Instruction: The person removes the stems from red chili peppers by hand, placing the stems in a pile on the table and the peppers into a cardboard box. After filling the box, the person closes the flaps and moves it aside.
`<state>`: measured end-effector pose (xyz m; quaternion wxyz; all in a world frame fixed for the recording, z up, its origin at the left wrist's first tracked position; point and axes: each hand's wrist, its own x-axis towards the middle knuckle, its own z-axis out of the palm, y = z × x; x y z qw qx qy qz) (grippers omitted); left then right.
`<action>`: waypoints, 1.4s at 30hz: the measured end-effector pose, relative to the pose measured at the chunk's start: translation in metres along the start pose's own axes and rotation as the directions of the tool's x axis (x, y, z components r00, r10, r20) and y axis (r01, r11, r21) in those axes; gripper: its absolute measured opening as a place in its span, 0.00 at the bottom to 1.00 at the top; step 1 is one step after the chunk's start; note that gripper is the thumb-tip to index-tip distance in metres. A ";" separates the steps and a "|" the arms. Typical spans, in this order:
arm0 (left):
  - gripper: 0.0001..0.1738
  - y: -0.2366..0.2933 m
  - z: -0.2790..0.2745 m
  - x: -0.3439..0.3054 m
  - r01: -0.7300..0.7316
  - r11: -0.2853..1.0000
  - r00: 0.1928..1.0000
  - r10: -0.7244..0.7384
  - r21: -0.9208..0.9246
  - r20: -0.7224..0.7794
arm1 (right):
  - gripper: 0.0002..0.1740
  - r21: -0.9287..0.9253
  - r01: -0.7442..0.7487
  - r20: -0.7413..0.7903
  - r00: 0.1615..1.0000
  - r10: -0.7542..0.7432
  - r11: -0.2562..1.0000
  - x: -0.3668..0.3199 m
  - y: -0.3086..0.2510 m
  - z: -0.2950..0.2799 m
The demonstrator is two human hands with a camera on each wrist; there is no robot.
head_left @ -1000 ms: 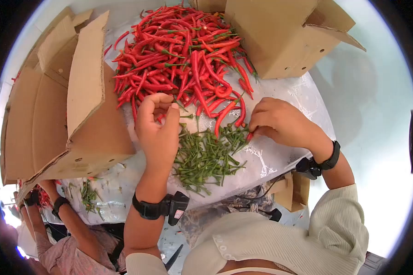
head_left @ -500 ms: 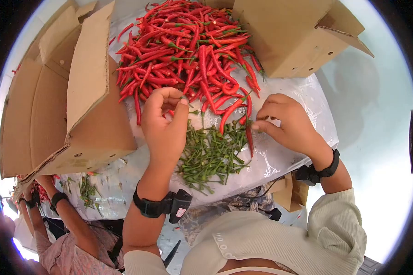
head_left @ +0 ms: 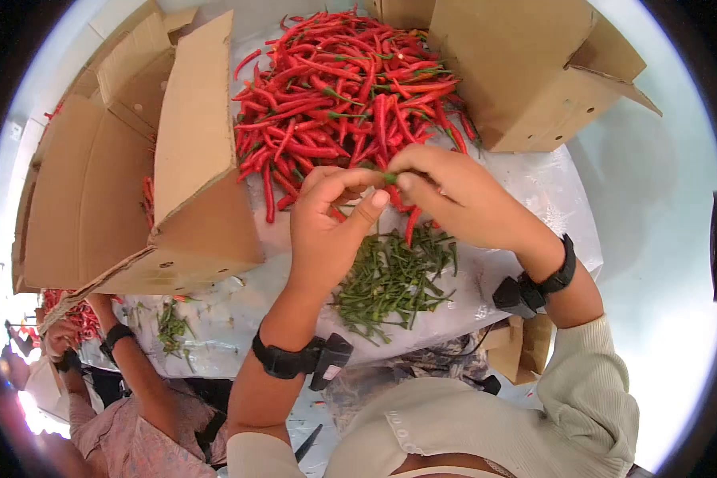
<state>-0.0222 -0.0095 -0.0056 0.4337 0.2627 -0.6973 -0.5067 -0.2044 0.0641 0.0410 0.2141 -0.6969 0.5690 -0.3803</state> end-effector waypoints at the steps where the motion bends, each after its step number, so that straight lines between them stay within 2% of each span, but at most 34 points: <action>1: 0.12 0.002 -0.003 0.000 0.073 0.996 0.997 -0.075 -0.059 -0.029 | 0.09 0.062 0.023 0.016 1.000 -0.024 0.998 0.009 0.003 0.009; 3: 0.11 0.004 -0.011 0.002 0.208 0.961 0.971 -0.225 -0.182 -0.081 | 0.10 0.115 0.070 0.010 0.997 -0.071 0.991 0.018 0.005 0.018; 4: 0.09 0.000 -0.015 0.003 0.164 0.962 0.979 -0.186 -0.219 -0.086 | 0.10 0.106 0.089 -0.008 0.996 -0.088 0.990 0.018 0.006 0.020; 5: 0.09 0.000 -0.016 0.005 0.119 0.977 0.986 -0.137 -0.177 -0.091 | 0.10 0.096 0.105 -0.022 0.994 -0.103 0.990 0.017 0.007 0.022; 8: 0.09 0.001 -0.012 0.003 0.052 0.998 0.996 -0.056 -0.046 -0.072 | 0.10 0.280 -0.053 -0.020 0.998 0.061 0.959 0.008 0.000 0.017; 11: 0.09 0.001 -0.010 0.003 0.024 0.997 0.999 -0.022 0.078 -0.024 | 0.10 0.255 -0.103 0.029 0.995 0.099 0.961 0.004 0.001 0.010; 13: 0.09 0.002 -0.012 0.002 -0.025 0.993 1.000 0.025 0.119 0.003 | 0.09 0.175 0.024 0.005 1.000 -0.025 0.984 0.002 0.008 0.011; 17: 0.07 -0.001 -0.016 0.001 -0.062 0.996 0.996 0.058 0.060 0.068 | 0.07 0.053 0.256 -0.017 0.967 -0.256 0.965 0.005 0.016 0.013; 19: 0.07 -0.001 -0.014 0.002 -0.047 0.999 0.995 0.049 -0.021 0.084 | 0.07 0.066 0.252 -0.029 0.968 -0.251 0.965 0.006 0.014 0.013; 22: 0.07 -0.002 -0.016 0.002 -0.037 0.999 0.992 0.040 -0.032 0.118 | 0.07 0.093 0.242 0.004 0.970 -0.244 0.966 0.006 0.013 0.011; 26: 0.07 0.003 -0.015 0.002 0.066 0.976 0.988 -0.033 -0.209 0.154 | 0.07 0.163 0.242 0.057 0.966 -0.254 0.956 0.008 0.020 0.008; 28: 0.07 0.005 -0.016 0.001 0.136 0.951 0.979 -0.085 -0.277 0.186 | 0.07 0.349 -0.017 0.133 0.991 -0.032 0.937 0.007 0.016 -0.001; 29: 0.07 0.004 -0.018 0.001 0.105 0.959 0.983 -0.060 -0.262 0.172 | 0.08 0.427 -0.150 0.188 0.979 0.075 0.892 0.005 0.014 -0.005; 32: 0.07 0.002 -0.020 0.003 0.020 0.972 0.989 0.015 -0.236 0.147 | 0.10 0.474 -0.085 0.079 0.995 0.053 0.877 0.011 0.027 -0.019; 34: 0.08 0.009 -0.019 0.006 -0.030 0.971 0.986 0.068 -0.238 0.153 | 0.11 0.178 -0.096 0.092 0.993 0.081 0.979 0.007 0.018 -0.026; 35: 0.07 0.011 -0.017 0.005 0.009 0.960 0.987 0.037 -0.280 0.159 | 0.12 0.023 -0.095 0.094 0.991 0.093 0.995 0.005 0.015 -0.029; 37: 0.07 0.014 -0.014 0.004 0.090 0.929 0.984 -0.027 -0.359 0.177 | 0.14 -0.082 -0.014 0.179 0.984 0.028 0.997 0.002 0.019 -0.028; 38: 0.06 0.012 -0.015 0.003 0.088 0.939 0.984 -0.029 -0.332 0.178 | 0.15 -0.128 0.029 0.222 0.975 0.000 0.991 0.001 0.022 -0.026; 41: 0.07 0.007 -0.018 0.003 0.100 0.953 0.983 -0.051 -0.285 0.175 | 0.15 -0.398 0.016 0.249 0.964 0.092 0.917 -0.002 0.022 -0.016; 42: 0.06 0.008 -0.018 0.003 0.116 0.949 0.983 -0.069 -0.293 0.168 | 0.15 -0.427 -0.009 0.206 0.973 0.108 0.904 -0.003 0.022 -0.012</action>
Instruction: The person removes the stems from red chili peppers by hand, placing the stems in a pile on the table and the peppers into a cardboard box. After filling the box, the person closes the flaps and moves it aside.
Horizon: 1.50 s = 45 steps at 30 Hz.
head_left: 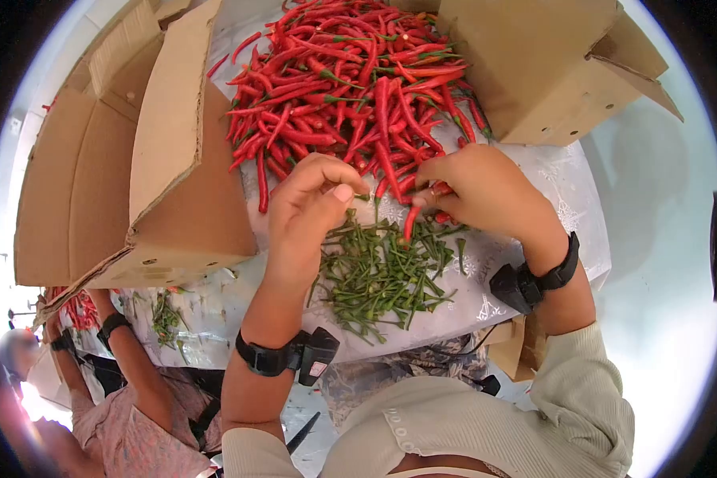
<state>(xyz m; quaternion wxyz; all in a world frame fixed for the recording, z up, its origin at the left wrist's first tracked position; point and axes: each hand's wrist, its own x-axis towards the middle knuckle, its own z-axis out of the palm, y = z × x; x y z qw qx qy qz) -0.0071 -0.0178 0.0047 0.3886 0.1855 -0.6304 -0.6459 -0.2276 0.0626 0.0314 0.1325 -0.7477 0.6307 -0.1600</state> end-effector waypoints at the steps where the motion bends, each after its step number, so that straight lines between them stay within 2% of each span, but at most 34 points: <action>1: 0.06 0.000 0.000 0.000 0.014 1.000 1.000 -0.014 -0.010 -0.012 | 0.16 -0.023 -0.032 -0.034 0.999 0.031 0.999 0.000 -0.002 0.004; 5: 0.05 -0.005 0.000 0.000 0.008 0.999 1.000 -0.008 -0.043 -0.010 | 0.14 -0.063 -0.145 -0.142 0.981 0.135 0.987 -0.001 -0.012 -0.004; 8: 0.08 -0.004 0.005 0.000 -0.019 1.000 0.997 0.020 0.011 -0.074 | 0.13 0.073 -0.132 -0.264 0.953 0.147 0.989 0.004 -0.010 -0.014; 11: 0.14 -0.002 0.010 0.001 -0.060 0.991 0.981 0.080 0.118 -0.175 | 0.13 0.459 0.068 -0.408 0.902 0.142 0.886 0.007 -0.012 -0.005; 14: 0.18 -0.003 0.009 0.001 -0.114 0.970 0.961 0.163 0.215 -0.224 | 0.11 0.553 0.156 -0.288 0.957 0.012 0.818 0.004 -0.020 0.000; 17: 0.18 -0.002 0.008 0.003 -0.188 0.927 0.947 0.259 0.325 -0.188 | 0.11 0.508 0.080 -0.092 0.995 -0.038 0.858 0.003 -0.028 -0.003; 18: 0.16 -0.003 0.005 0.002 -0.202 0.909 0.950 0.272 0.364 -0.152 | 0.11 0.484 0.165 -0.158 0.982 -0.100 0.859 0.005 -0.025 0.002; 22: 0.12 0.002 0.009 0.000 -0.182 0.851 0.960 0.263 0.493 -0.098 | 0.11 0.441 0.222 -0.209 0.968 -0.140 0.870 0.007 -0.026 0.003; 28: 0.10 0.006 0.009 -0.002 -0.190 0.745 0.947 0.311 0.639 -0.081 | 0.11 0.340 0.265 -0.257 0.949 -0.183 0.902 0.009 -0.024 0.010; 30: 0.09 0.005 0.008 -0.002 -0.195 0.752 0.949 0.307 0.630 -0.073 | 0.11 0.311 0.267 -0.247 0.949 -0.193 0.912 0.008 -0.024 0.014; 33: 0.08 0.005 0.006 0.000 -0.169 0.810 0.964 0.254 0.562 -0.075 | 0.10 0.427 0.223 -0.199 0.969 -0.149 0.877 0.008 -0.028 0.013; 39: 0.08 0.002 0.002 0.003 -0.161 0.872 0.981 0.193 0.462 -0.023 | 0.08 0.364 0.317 -0.238 0.941 -0.242 0.876 0.007 -0.023 0.015; 45: 0.07 0.004 0.001 0.002 -0.108 0.920 0.994 0.112 0.376 0.011 | 0.08 0.331 0.302 -0.161 0.951 -0.262 0.894 0.003 -0.021 0.009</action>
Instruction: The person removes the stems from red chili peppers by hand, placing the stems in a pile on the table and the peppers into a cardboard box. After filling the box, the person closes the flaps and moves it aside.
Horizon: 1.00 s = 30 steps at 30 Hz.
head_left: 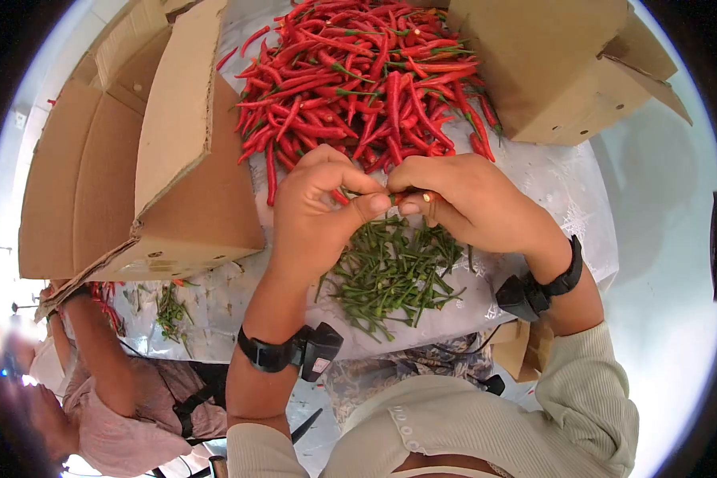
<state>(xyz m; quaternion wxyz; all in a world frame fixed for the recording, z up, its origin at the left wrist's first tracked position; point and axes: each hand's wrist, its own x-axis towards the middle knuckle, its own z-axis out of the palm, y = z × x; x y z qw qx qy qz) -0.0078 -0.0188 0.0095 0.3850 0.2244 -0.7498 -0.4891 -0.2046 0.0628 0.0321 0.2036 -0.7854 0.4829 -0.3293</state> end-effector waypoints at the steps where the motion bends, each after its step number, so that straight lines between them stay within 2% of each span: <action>1: 0.07 0.001 0.000 0.000 0.014 1.000 1.000 -0.014 -0.012 0.008 | 0.08 0.001 0.002 0.013 1.000 -0.002 1.000 0.000 0.001 0.000; 3: 0.07 0.000 -0.003 0.000 0.060 0.993 0.997 -0.055 -0.104 0.057 | 0.08 0.003 0.004 0.040 0.999 -0.004 1.000 -0.001 0.003 -0.002; 6: 0.07 -0.004 -0.004 -0.001 0.082 0.983 0.994 -0.069 -0.167 0.081 | 0.10 0.076 -0.092 0.061 0.994 0.087 0.993 -0.001 0.004 -0.011; 9: 0.06 -0.007 -0.003 -0.001 0.007 0.990 1.000 -0.004 -0.139 0.024 | 0.09 0.066 -0.176 -0.152 0.971 0.184 0.982 -0.002 0.015 -0.025; 10: 0.06 -0.007 -0.003 -0.001 -0.028 0.993 1.000 0.028 -0.118 -0.005 | 0.09 0.033 -0.210 -0.101 0.972 0.212 0.977 -0.003 0.016 -0.032; 12: 0.08 -0.004 -0.007 -0.002 -0.003 0.969 0.999 0.013 -0.246 0.038 | 0.09 -0.036 -0.271 -0.005 0.963 0.271 0.962 -0.004 0.015 -0.043; 13: 0.08 -0.001 -0.008 -0.002 0.011 0.952 0.998 0.008 -0.307 0.062 | 0.10 -0.082 -0.237 0.005 0.971 0.239 0.968 -0.004 0.016 -0.040; 16: 0.16 0.009 -0.002 -0.003 0.078 0.973 0.997 -0.080 -0.217 0.002 | 0.10 -0.224 -0.146 0.037 0.987 0.158 0.964 -0.005 0.020 -0.021; 18: 0.15 0.007 0.000 -0.003 0.069 0.973 0.996 -0.079 -0.222 -0.035 | 0.09 -0.330 -0.099 0.056 0.991 0.124 0.939 -0.005 0.021 -0.010; 21: 0.15 0.004 0.000 -0.002 0.075 0.970 0.995 -0.088 -0.230 -0.047 | 0.08 -0.334 -0.109 0.094 0.985 0.148 0.936 -0.004 0.020 -0.009; 24: 0.14 0.005 0.003 -0.003 0.071 0.973 0.994 -0.088 -0.221 -0.068 | 0.09 -0.124 -0.189 0.038 0.980 0.195 0.974 -0.003 0.021 -0.012; 27: 0.14 0.005 0.003 -0.004 0.074 0.970 0.988 -0.102 -0.231 -0.112 | 0.06 0.146 -0.261 -0.130 0.951 0.280 0.954 -0.001 0.022 -0.020; 30: 0.12 0.003 0.002 -0.004 0.094 0.952 0.985 -0.132 -0.291 -0.113 | 0.09 0.309 -0.221 -0.194 0.938 0.288 0.925 0.003 0.023 -0.022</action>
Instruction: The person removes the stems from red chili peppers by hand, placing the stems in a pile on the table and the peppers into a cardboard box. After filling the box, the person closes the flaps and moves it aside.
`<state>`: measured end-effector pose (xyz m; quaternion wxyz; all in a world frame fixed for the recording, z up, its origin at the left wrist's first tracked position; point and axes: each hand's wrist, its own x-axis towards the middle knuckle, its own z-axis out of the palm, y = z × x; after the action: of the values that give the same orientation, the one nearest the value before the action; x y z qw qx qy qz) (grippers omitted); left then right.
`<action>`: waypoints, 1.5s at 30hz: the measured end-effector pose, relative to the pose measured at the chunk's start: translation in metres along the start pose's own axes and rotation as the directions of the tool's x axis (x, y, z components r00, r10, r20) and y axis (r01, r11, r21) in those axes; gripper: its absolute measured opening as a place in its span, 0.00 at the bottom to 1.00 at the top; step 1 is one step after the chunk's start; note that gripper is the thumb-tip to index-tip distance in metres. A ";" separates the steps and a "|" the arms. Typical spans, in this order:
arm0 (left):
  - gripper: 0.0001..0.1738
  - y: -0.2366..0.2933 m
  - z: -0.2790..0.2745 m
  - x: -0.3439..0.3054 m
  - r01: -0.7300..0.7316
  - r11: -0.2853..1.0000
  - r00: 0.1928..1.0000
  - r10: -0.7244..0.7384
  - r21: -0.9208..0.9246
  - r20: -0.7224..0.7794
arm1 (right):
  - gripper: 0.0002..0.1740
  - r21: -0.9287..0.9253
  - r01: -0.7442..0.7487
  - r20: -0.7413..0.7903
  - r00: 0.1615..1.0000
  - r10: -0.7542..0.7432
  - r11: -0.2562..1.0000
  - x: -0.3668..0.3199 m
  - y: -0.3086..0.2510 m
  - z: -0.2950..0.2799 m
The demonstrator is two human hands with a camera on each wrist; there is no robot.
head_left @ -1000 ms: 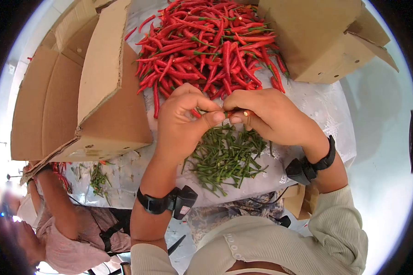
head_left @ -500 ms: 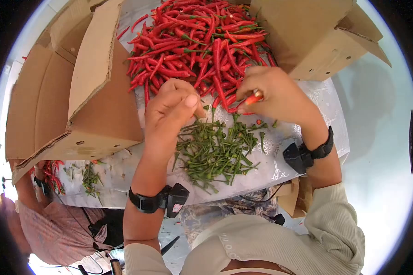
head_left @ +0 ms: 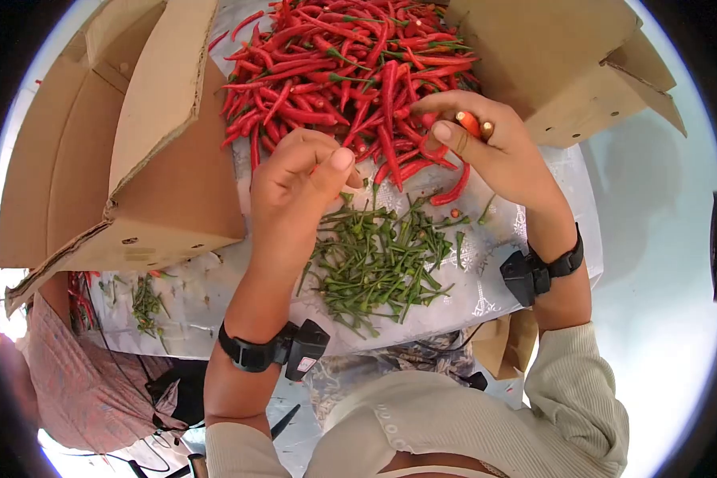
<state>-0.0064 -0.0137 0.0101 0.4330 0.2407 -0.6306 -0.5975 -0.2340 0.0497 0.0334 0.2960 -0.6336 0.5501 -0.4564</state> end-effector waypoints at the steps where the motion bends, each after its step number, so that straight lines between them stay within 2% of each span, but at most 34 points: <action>1: 0.11 0.000 -0.001 0.000 0.012 1.000 1.000 -0.011 -0.026 0.005 | 0.10 -0.050 -0.048 -0.010 0.999 0.048 0.998 0.001 -0.001 -0.002; 3: 0.11 -0.002 -0.001 0.001 -0.003 0.999 1.000 0.003 -0.038 0.007 | 0.14 -0.148 -0.146 -0.037 0.989 0.142 0.978 0.001 -0.003 -0.008; 6: 0.11 -0.003 0.000 0.001 -0.022 0.998 1.000 0.023 -0.059 0.017 | 0.14 -0.149 -0.087 -0.186 0.981 0.058 0.985 0.004 0.015 -0.012; 9: 0.11 -0.004 0.001 0.000 -0.061 0.998 0.998 0.061 -0.020 0.031 | 0.14 0.108 -0.092 -0.185 0.977 0.111 0.990 0.007 0.021 -0.007; 12: 0.11 -0.001 0.002 0.000 -0.052 0.999 0.998 0.053 -0.004 0.035 | 0.10 -0.321 -0.115 -0.186 0.981 0.056 0.940 0.003 0.010 -0.003; 15: 0.11 0.001 0.003 -0.001 -0.049 0.998 0.998 0.047 0.035 0.035 | 0.16 -0.580 -0.136 -0.128 0.989 0.075 0.803 -0.001 -0.005 0.001; 18: 0.08 -0.003 0.003 0.000 -0.047 0.997 0.999 0.046 0.067 0.017 | 0.17 -0.674 0.052 0.027 0.999 -0.047 0.737 -0.002 0.016 0.003; 21: 0.07 -0.006 0.002 0.001 -0.051 0.992 0.999 0.052 0.116 -0.005 | 0.17 -0.555 0.065 -0.057 0.992 -0.116 0.829 0.000 0.014 0.000; 24: 0.11 -0.010 0.008 0.003 -0.099 0.990 0.994 0.104 0.100 -0.045 | 0.14 -0.180 -0.111 -0.101 0.990 0.093 0.977 -0.001 0.000 -0.002; 25: 0.13 -0.012 0.010 0.003 -0.122 0.989 0.990 0.127 0.084 -0.058 | 0.13 -0.028 -0.149 -0.087 0.985 0.146 0.988 -0.001 -0.005 -0.002; 27: 0.16 -0.009 0.011 0.003 -0.161 0.967 0.985 0.169 0.196 -0.022 | 0.12 0.278 -0.224 -0.036 0.969 0.243 0.934 -0.001 -0.013 0.002; 28: 0.17 -0.008 0.011 0.003 -0.180 0.951 0.983 0.186 0.251 -0.002 | 0.11 0.307 -0.240 -0.021 0.966 0.258 0.921 -0.002 -0.014 0.005; 30: 0.17 -0.009 0.012 0.003 -0.199 0.950 0.979 0.204 0.242 0.003 | 0.10 0.362 -0.273 0.011 0.957 0.289 0.891 -0.003 -0.015 0.011; 36: 0.12 -0.004 0.007 0.003 -0.226 0.889 0.971 0.237 0.398 0.023 | 0.15 0.310 -0.352 0.011 0.930 0.367 0.883 -0.004 -0.011 0.019; 37: 0.10 -0.002 0.008 0.003 -0.236 0.867 0.967 0.254 0.439 0.018 | 0.17 0.220 -0.215 -0.153 0.956 0.251 0.952 -0.003 -0.009 0.023; 38: 0.09 -0.002 0.008 0.002 -0.230 0.856 0.967 0.257 0.464 0.006 | 0.19 0.105 -0.084 -0.300 0.947 0.112 0.991 -0.001 -0.005 0.030; 39: 0.08 -0.002 0.008 0.002 -0.222 0.844 0.966 0.258 0.488 -0.007 | 0.21 -0.029 0.033 -0.423 0.905 -0.042 0.999 -0.001 -0.003 0.034; 42: 0.07 -0.002 0.011 0.000 -0.172 0.848 0.978 0.209 0.501 -0.018 | 0.27 -0.226 0.152 -0.210 0.957 -0.200 0.962 -0.005 -0.012 0.023; 43: 0.07 -0.001 0.013 -0.001 -0.150 0.856 0.983 0.182 0.495 -0.018 | 0.27 -0.239 0.243 -0.076 0.960 -0.268 0.940 -0.005 -0.009 0.024; 45: 0.07 -0.005 0.013 -0.001 -0.218 0.819 0.973 0.223 0.530 0.054 | 0.25 -0.315 0.221 0.014 0.974 -0.228 0.923 -0.009 -0.005 0.032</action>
<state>-0.0179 -0.0069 0.0060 0.4186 0.2799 -0.7927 -0.3436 -0.2030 0.0551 0.0228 0.1310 -0.7261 0.5430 -0.4009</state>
